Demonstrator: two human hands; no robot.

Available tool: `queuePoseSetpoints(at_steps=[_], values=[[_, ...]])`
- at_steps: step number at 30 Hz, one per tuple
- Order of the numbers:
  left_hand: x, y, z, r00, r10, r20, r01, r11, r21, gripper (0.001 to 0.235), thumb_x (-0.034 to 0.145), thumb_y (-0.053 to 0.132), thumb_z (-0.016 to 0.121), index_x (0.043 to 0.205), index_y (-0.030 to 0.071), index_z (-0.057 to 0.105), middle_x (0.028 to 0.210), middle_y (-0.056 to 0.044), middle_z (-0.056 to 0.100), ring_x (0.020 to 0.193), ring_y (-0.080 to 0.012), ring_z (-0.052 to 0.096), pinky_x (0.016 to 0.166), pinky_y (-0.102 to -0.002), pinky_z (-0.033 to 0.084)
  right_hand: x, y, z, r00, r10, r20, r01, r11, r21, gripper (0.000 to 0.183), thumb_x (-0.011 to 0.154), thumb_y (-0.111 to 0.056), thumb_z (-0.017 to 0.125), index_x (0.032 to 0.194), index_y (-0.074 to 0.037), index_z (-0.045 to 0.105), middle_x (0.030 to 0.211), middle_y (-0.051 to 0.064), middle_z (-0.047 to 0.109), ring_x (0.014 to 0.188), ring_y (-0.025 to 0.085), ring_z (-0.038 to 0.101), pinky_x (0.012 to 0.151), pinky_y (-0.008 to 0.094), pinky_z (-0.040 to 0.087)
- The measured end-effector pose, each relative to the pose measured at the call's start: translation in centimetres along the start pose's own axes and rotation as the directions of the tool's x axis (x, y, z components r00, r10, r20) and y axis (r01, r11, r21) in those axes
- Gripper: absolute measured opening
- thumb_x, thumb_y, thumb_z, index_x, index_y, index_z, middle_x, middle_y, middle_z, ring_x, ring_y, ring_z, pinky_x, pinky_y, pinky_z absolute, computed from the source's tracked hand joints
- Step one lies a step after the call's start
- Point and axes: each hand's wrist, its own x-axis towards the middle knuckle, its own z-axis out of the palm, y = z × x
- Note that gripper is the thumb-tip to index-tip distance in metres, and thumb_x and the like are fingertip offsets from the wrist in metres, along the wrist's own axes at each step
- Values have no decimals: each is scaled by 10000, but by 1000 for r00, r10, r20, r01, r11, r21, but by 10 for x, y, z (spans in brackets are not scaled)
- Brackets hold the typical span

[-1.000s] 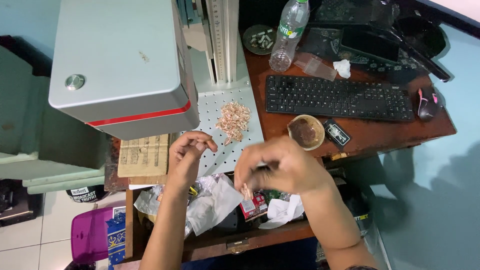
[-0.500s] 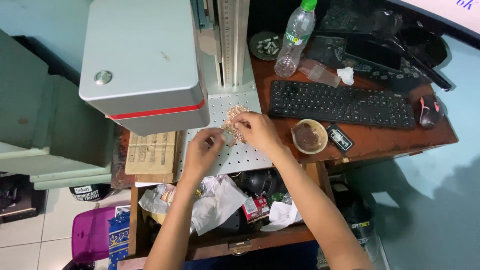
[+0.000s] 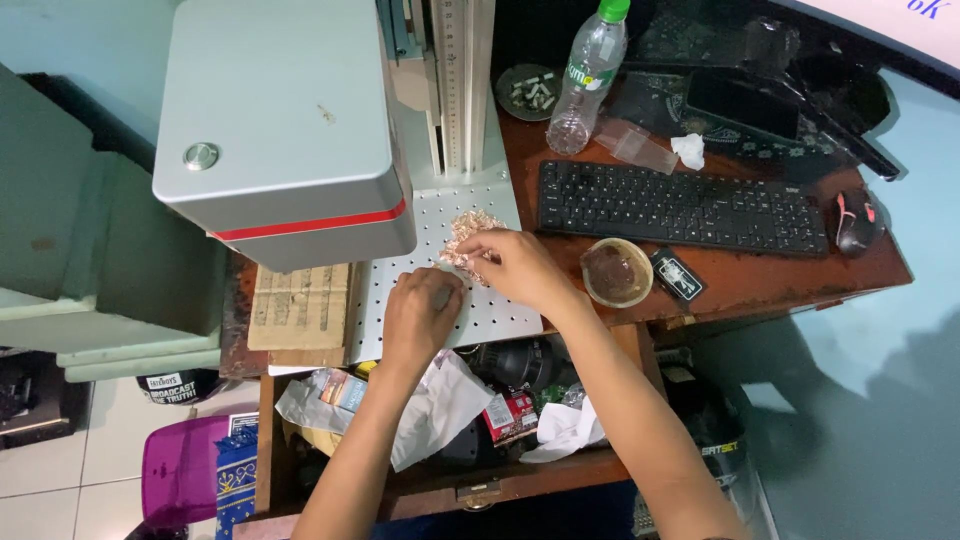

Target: Sorting and preparing small jewelry components for laser engraving by picking them from a pile and placing them into a bowl.

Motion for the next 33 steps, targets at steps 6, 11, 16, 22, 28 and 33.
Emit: queuePoseSetpoints(at_steps=[6,11,16,22,28,33], values=[[1,15,-15,971,-238,-19,201,855,-478,146,910,233,752,1026,143,746,874,-46,744,793,-154,600,770,-318,500,-9,-26,-15,992,-70,103,49,981,190,211,882,-82,709,1074,-102,796,982,161,788,1004,363,737,891,473,578],[-3,18,-18,979,-166,-119,46,746,-664,158,917,125,776,1069,84,764,800,-62,750,776,-111,585,756,-295,514,-12,-18,-16,989,-135,64,111,950,291,235,858,-115,792,1093,-123,792,951,121,777,927,243,708,832,411,575],[-3,2,-16,977,-173,-125,-5,566,-824,385,844,53,845,1148,29,611,779,-105,769,767,-121,632,817,-278,519,-17,-31,-21,983,-181,41,162,942,293,175,846,-147,826,1020,-154,813,858,58,764,816,139,670,766,319,567],[-6,1,-21,979,-140,-148,-43,566,-823,390,839,22,845,1153,-49,624,748,-128,763,740,-111,639,811,-284,548,-16,-36,-21,965,-261,-10,249,910,332,132,835,-188,855,955,-155,808,795,33,733,745,135,654,730,284,552],[-10,5,-30,980,-86,-181,-109,528,-842,394,843,9,829,1177,-48,628,725,-120,741,725,-126,646,776,-291,549,-18,-42,-23,941,-339,-14,319,869,379,76,897,-133,793,969,-111,804,857,64,752,802,158,661,779,326,543],[-16,7,-32,986,-27,-167,-134,477,-868,361,843,58,819,1154,-37,662,763,-156,753,759,-159,705,774,-310,559,-22,-46,-25,932,-361,36,299,822,485,69,897,-131,792,962,-112,802,870,51,763,820,132,660,795,310,544]])
